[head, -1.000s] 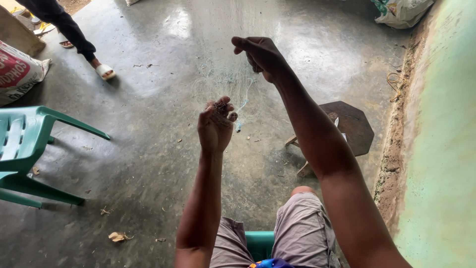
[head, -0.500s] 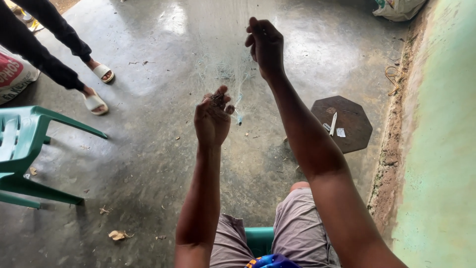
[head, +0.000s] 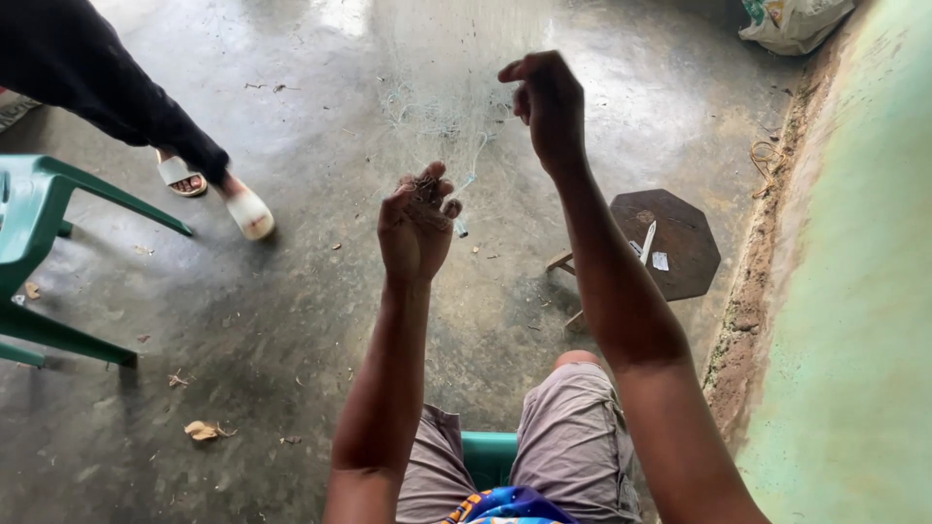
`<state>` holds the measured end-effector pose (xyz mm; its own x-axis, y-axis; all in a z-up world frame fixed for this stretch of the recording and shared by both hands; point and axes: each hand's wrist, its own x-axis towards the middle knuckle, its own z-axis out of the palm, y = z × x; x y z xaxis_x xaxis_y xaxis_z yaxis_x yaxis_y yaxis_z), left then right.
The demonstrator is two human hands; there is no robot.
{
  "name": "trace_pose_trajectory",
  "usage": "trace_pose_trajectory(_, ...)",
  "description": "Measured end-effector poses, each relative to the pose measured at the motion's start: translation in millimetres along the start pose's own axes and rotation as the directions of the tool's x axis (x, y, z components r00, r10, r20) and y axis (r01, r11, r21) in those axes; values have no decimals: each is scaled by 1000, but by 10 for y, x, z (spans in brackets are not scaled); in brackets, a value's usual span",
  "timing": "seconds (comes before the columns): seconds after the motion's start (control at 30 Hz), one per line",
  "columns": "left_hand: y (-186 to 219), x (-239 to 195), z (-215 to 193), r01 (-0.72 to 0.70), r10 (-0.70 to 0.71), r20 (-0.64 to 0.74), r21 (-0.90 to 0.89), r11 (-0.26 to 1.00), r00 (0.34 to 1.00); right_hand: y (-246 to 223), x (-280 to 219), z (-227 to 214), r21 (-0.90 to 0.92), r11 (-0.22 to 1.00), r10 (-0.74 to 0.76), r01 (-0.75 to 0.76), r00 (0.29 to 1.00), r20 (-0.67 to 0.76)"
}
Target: The person sits on a green plastic chair and repairs a fishing net by hand. They repeatedly pull, align, and tie sections of the net, occasionally stretching it to check the work. A knife rests on a nearby stool, but the person uses only their hands to manipulate the net.
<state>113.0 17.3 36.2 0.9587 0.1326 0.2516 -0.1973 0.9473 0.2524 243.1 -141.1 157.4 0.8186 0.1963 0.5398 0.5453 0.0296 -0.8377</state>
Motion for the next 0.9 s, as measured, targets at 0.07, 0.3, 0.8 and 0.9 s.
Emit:
trace_pose_trajectory(0.07, 21, 6, 16, -10, 10, -7, -4, 1000, 1000, 75, -13, -103, -123, 989, -63, 86, 982, 178)
trace_pose_trajectory(0.3, 7, -4, 100, -7, 6, 35, 9, 1000, 999, 55, -45, -202, -334, 872, -203, 358, 885, 418)
trace_pose_trajectory(0.8, 34, -36, 6, 67, -67, 1, -102, 993, 998, 70, 50, -480, 350, 904, 165, -245, 956, 243)
trace_pose_trajectory(0.9, 94, -61, 169, -6, 7, 15, -76, 997, 1000, 61, -64, -461, 426, 862, 251, -275, 962, 112)
